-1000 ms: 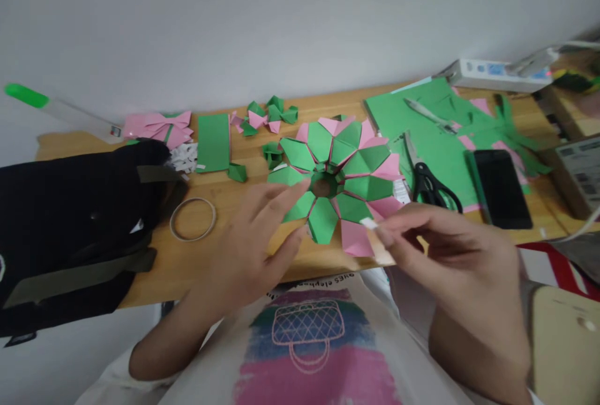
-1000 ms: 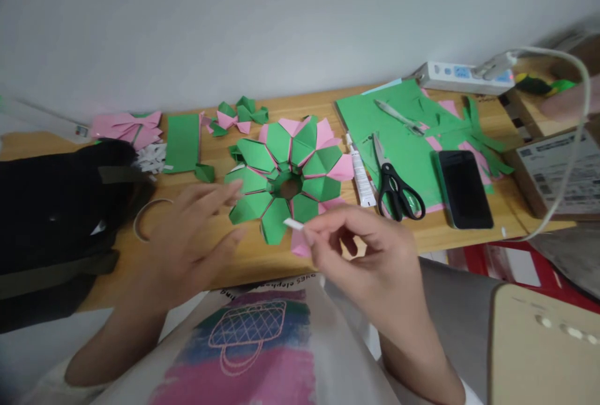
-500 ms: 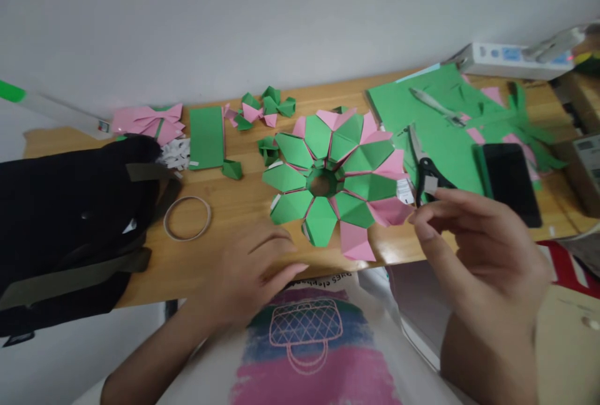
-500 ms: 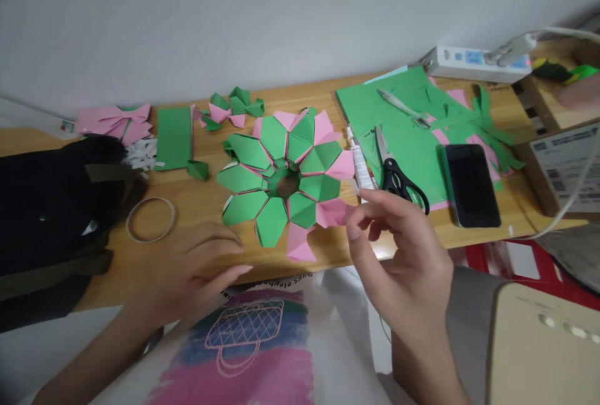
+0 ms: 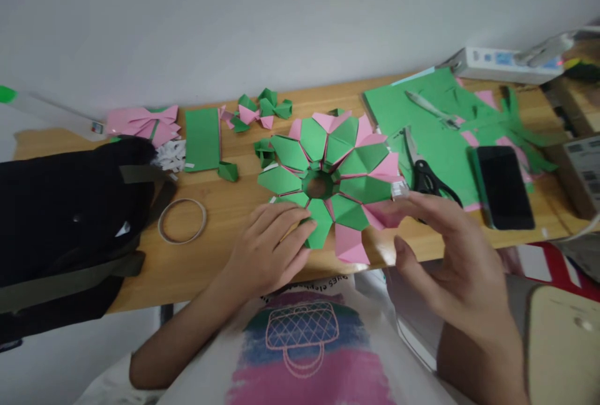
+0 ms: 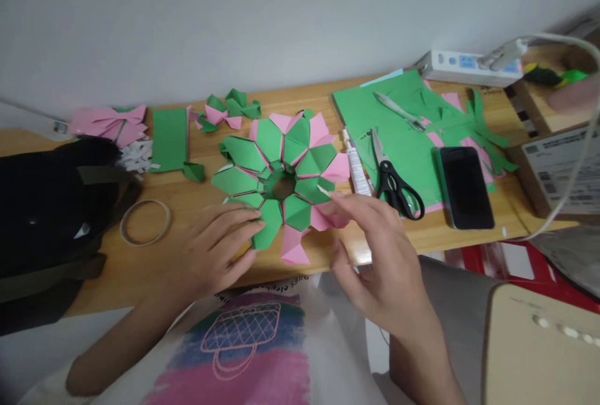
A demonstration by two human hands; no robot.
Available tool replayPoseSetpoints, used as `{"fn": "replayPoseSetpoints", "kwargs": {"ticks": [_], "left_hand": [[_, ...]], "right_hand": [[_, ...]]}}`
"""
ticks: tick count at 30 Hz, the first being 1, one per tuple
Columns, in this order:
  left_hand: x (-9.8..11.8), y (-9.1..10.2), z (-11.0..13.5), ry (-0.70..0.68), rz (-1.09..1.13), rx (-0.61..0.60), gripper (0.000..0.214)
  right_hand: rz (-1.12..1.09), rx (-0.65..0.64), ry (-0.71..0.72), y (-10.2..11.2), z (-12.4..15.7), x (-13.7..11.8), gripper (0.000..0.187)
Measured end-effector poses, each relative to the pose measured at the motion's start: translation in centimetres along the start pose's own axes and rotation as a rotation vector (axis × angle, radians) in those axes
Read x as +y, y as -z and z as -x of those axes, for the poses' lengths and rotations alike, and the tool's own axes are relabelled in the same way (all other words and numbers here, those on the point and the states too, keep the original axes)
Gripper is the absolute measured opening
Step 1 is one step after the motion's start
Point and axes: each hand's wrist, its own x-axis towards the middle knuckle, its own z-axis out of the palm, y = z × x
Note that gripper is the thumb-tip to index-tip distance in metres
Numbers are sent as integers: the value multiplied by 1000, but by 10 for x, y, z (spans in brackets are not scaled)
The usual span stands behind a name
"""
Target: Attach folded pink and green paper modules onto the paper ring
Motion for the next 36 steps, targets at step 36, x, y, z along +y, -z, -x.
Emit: {"fn": "replayPoseSetpoints", "kwargs": {"ticks": [36], "left_hand": [[-1, -10, 3, -1, 37, 146, 26]], "right_hand": [[-171, -69, 21, -23, -4, -1, 77]]}}
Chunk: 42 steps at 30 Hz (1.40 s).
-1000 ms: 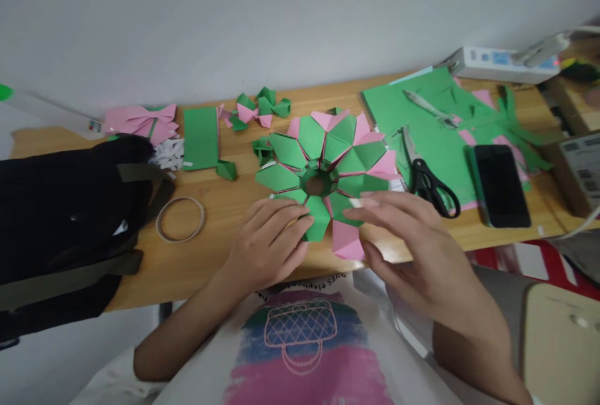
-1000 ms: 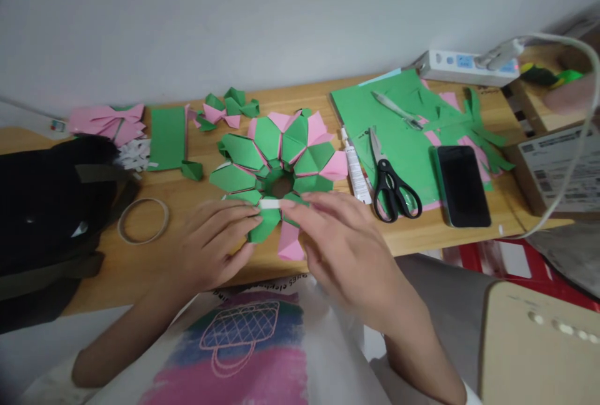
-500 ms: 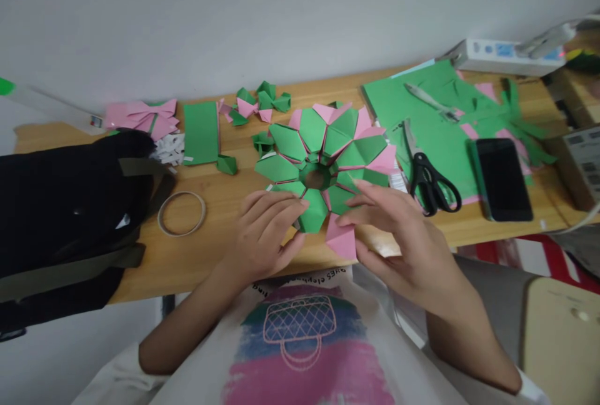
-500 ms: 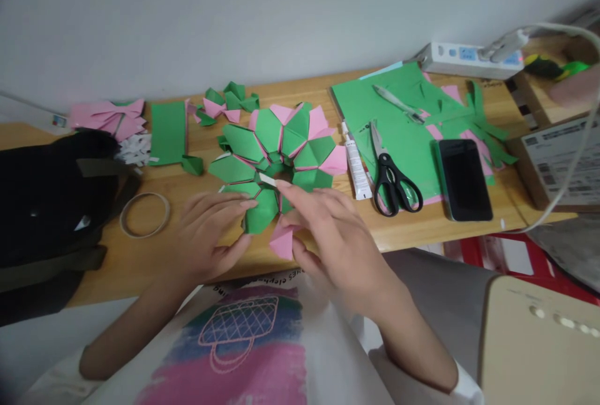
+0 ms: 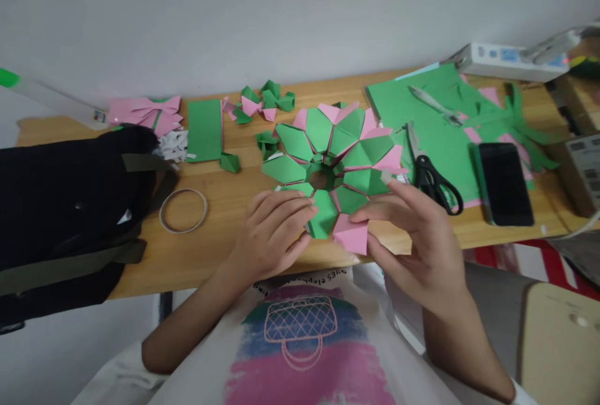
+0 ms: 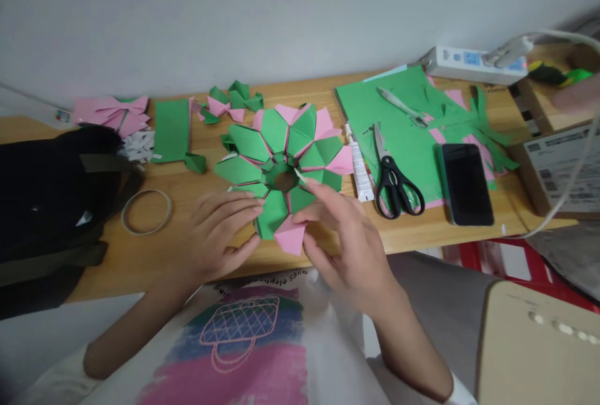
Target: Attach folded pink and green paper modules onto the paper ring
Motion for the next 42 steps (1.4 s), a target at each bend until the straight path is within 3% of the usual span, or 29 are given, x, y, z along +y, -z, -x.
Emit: {"fn": "replayPoseSetpoints", "kwargs": {"ticks": [11, 16, 23, 28, 31, 36, 42], "left_hand": [[6, -3, -2, 23, -3, -33, 15], [18, -7, -11, 38, 58, -7, 40], [24, -11, -19, 156, 184, -1, 24], [25, -2, -24, 289, 348, -55, 13], [25, 1, -26, 324, 398, -42, 11], [20, 2, -27, 253, 368, -122, 10], [12, 7, -30, 201, 355, -209, 13]], "right_hand": [[-26, 97, 11, -4, 1, 2, 71], [-107, 209, -16, -11, 0, 2, 69], [-24, 277, -43, -15, -4, 0, 67], [47, 238, -62, -13, -3, -2, 65], [81, 146, -33, -10, -7, -6, 72], [193, -80, 70, -4, -21, -12, 73], [130, -66, 58, 2, -27, -10, 69]]}}
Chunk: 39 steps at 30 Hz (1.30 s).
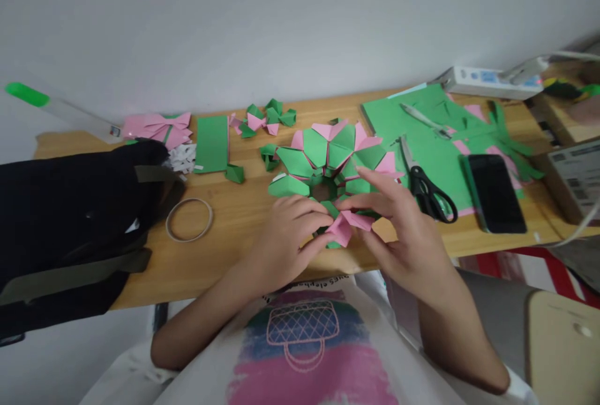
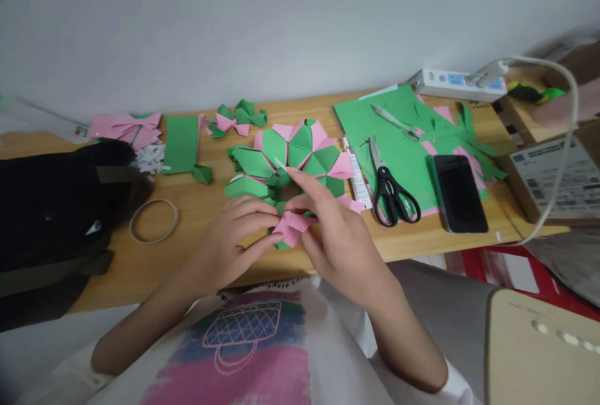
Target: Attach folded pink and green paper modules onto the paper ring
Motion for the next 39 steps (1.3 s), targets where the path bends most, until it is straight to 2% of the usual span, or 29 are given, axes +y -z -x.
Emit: {"fn": "replayPoseSetpoints", "kwargs": {"ticks": [4, 8, 13, 18, 21, 26, 33, 39], "left_hand": [[-3, 3, -2, -22, -97, 13, 18], [-4, 3, -5, -61, -179, 16, 20], [-3, 3, -7, -90, -148, 41, 17], [2, 1, -11, -96, -122, 47, 18], [6, -3, -14, -56, -127, 93, 19], [11, -9, -14, -10, -191, 210, 7], [14, -9, -3, -65, -290, 167, 10], [17, -14, 3, -33, -287, 116, 12]], "right_hand": [[-62, 45, -29, 3, 6, 4, 69], [-192, 11, -51, 4, 17, 11, 77], [-293, -4, -81, 5, 30, 14, 79], [-244, -1, -18, 5, 31, 15, 73], [-224, 12, -8, 4, 30, 16, 70], [-245, 49, -19, 0, 32, 15, 73], [-237, 78, 3, -4, 32, 16, 72], [-218, 79, 15, -8, 30, 19, 71]]}}
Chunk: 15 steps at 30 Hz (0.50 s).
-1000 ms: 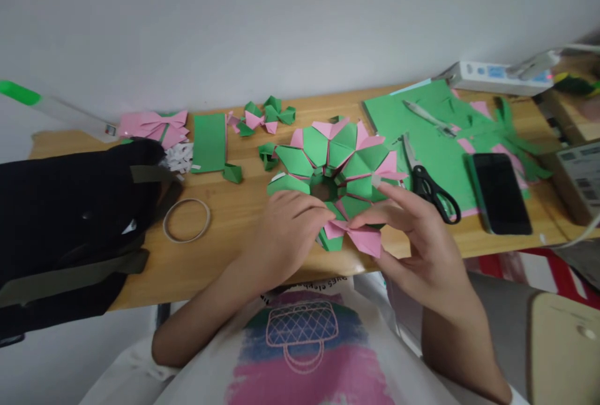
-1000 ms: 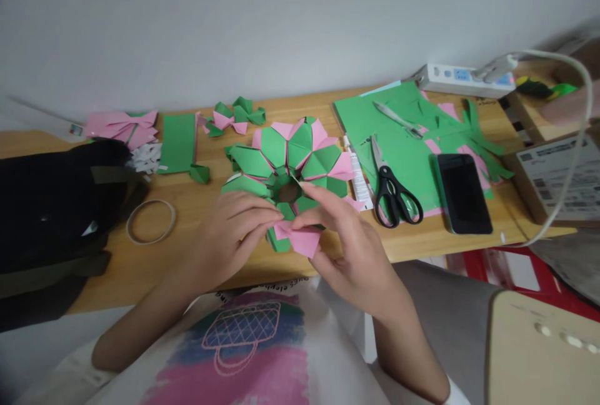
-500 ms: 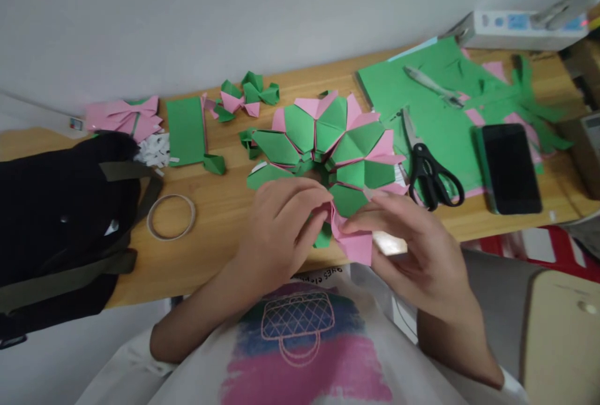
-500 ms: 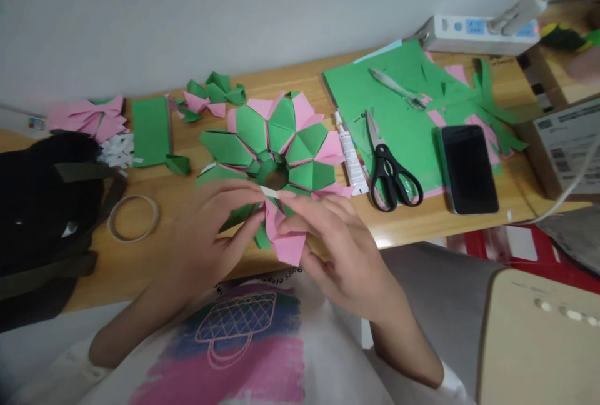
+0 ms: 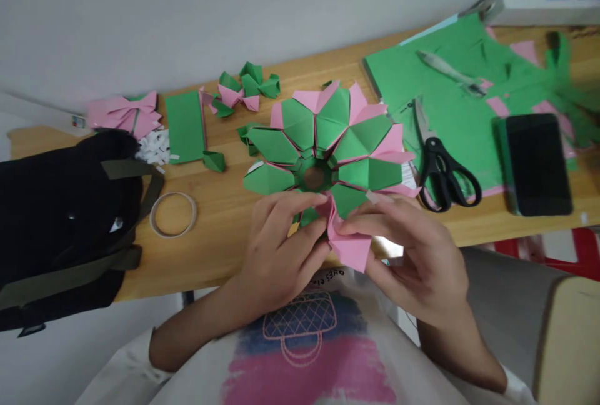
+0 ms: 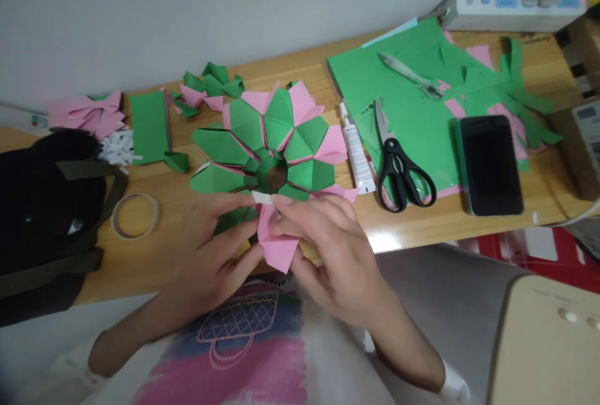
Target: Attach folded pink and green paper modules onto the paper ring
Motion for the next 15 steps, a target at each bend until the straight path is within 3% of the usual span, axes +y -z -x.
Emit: {"fn": "replayPoseSetpoints", "kwargs": {"ticks": [15], "left_hand": [[-1, -5, -2, 14, 72, 58, 14]], "right_hand": [[66, 16, 63, 1, 0, 3, 73]]}}
